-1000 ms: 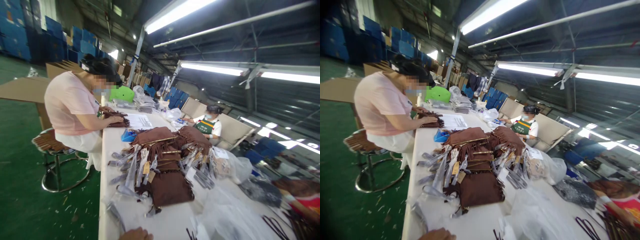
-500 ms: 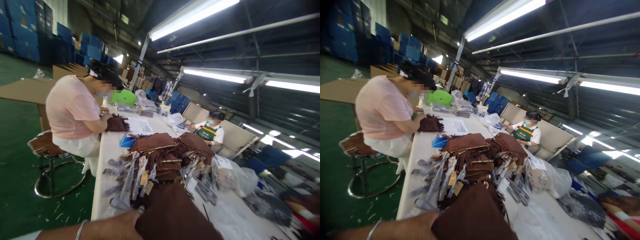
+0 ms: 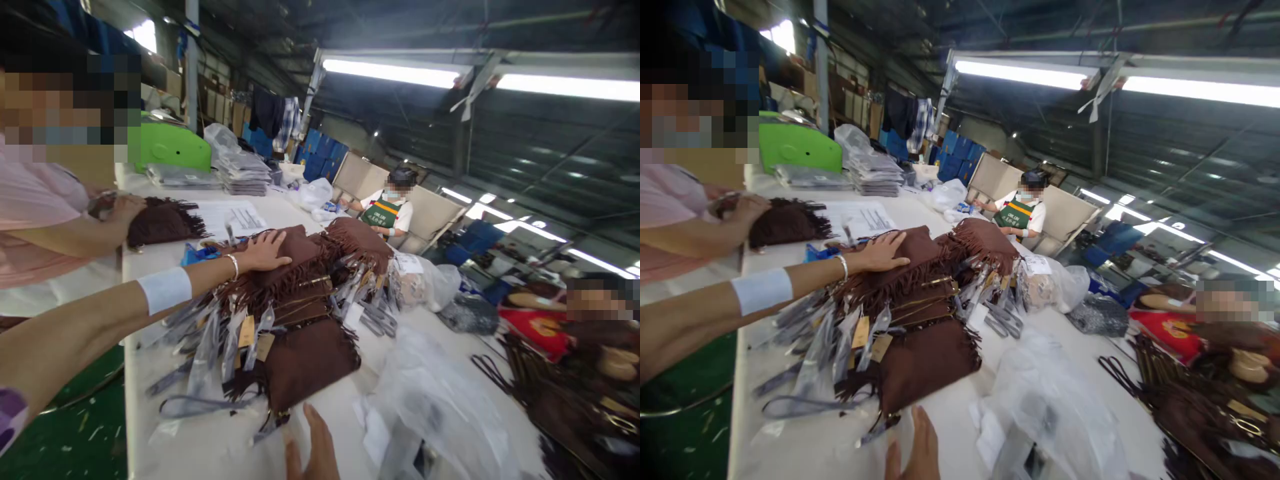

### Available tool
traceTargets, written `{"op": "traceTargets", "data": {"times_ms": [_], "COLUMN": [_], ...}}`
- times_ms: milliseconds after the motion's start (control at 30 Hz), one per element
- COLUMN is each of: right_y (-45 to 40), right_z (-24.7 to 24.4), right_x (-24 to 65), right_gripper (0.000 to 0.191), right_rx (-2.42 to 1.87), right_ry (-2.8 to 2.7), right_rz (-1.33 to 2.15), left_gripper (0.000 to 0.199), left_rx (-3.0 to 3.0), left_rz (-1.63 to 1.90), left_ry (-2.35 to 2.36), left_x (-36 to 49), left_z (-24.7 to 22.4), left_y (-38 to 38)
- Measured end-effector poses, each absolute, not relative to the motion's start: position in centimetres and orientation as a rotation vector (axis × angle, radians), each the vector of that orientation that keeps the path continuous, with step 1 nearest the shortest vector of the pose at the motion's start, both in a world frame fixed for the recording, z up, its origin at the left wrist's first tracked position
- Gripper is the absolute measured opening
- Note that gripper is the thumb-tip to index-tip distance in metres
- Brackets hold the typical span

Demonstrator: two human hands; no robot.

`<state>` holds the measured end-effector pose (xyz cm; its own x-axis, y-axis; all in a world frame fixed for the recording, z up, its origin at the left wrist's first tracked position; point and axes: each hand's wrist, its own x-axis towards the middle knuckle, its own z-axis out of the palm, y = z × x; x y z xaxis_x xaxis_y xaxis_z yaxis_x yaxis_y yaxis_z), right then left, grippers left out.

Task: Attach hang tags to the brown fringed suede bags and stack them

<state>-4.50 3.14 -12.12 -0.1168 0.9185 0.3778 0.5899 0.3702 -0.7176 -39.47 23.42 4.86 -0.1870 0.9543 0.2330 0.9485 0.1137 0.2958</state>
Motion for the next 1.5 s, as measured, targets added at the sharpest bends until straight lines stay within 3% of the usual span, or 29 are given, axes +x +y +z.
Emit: {"op": "traceTargets", "data": {"times_ms": [67, 133, 300, 433, 633, 800, 867, 967, 1100, 1267, 1367, 1500], "right_y": [5.1, 7.3, 9.8, 4.9, -5.0, -9.7, -11.6, -14.4, -15.7, -13.8, -14.7, -18.0], "right_z": [-12.8, -12.8, -11.9, -11.7, -9.3, -6.1, -6.4, -8.2, -9.8, -8.3, -8.3, -10.8], "right_x": [-5.7, -6.9, -7.4, -4.4, 0.7, 0.8, 0.7, 1.8, 4.6, 3.5, 1.7, 1.3], "right_gripper": [0.063, 0.071, 0.040, 0.027, 0.031, 0.034, 0.034, 0.049, 0.066, 0.059, 0.044, 0.039], "right_rx": [-1.267, -1.264, -1.266, -1.231, -1.309, -1.477, -1.458, -1.363, -1.477, -1.160, -1.035, -1.042], "right_ry": [-2.096, -2.285, -2.428, -2.444, -2.155, -1.942, -1.900, -1.735, -0.991, -0.406, -0.286, -0.263], "right_rz": [0.283, 0.136, -0.085, -0.145, -0.099, -0.052, 0.088, 0.595, 1.167, 1.830, 1.832, 1.744], "left_gripper": [0.100, 0.102, 0.089, 0.084, 0.054, 0.047, 0.046, 0.039, 0.034, 0.038, 0.043, 0.046], "left_rx": [2.066, 2.120, 2.121, 2.124, 2.133, 1.623, 1.150, 0.609, 0.394, 0.572, 0.727, 0.974], "left_rz": [0.549, 0.547, 0.639, 0.801, 1.049, 0.641, 0.495, 0.422, 0.539, 0.474, 0.349, 0.138], "left_ry": [2.319, 2.266, 2.211, 2.207, 1.882, 1.395, 1.118, 0.801, 0.764, 0.677, 0.575, 0.566], "left_x": [-38.4, -38.0, -38.1, -37.4, -32.1, -25.0, -23.3, -22.7, -23.8, -24.3, -25.6, -27.8], "left_z": [2.9, 2.1, 2.7, 3.3, 4.0, 0.0, -3.1, -7.5, -9.9, -7.3, -4.2, -1.2], "left_y": [23.8, 23.7, 22.7, 20.8, 13.6, 2.9, -0.6, -3.8, -5.1, -6.0, -6.4, -4.1]}}
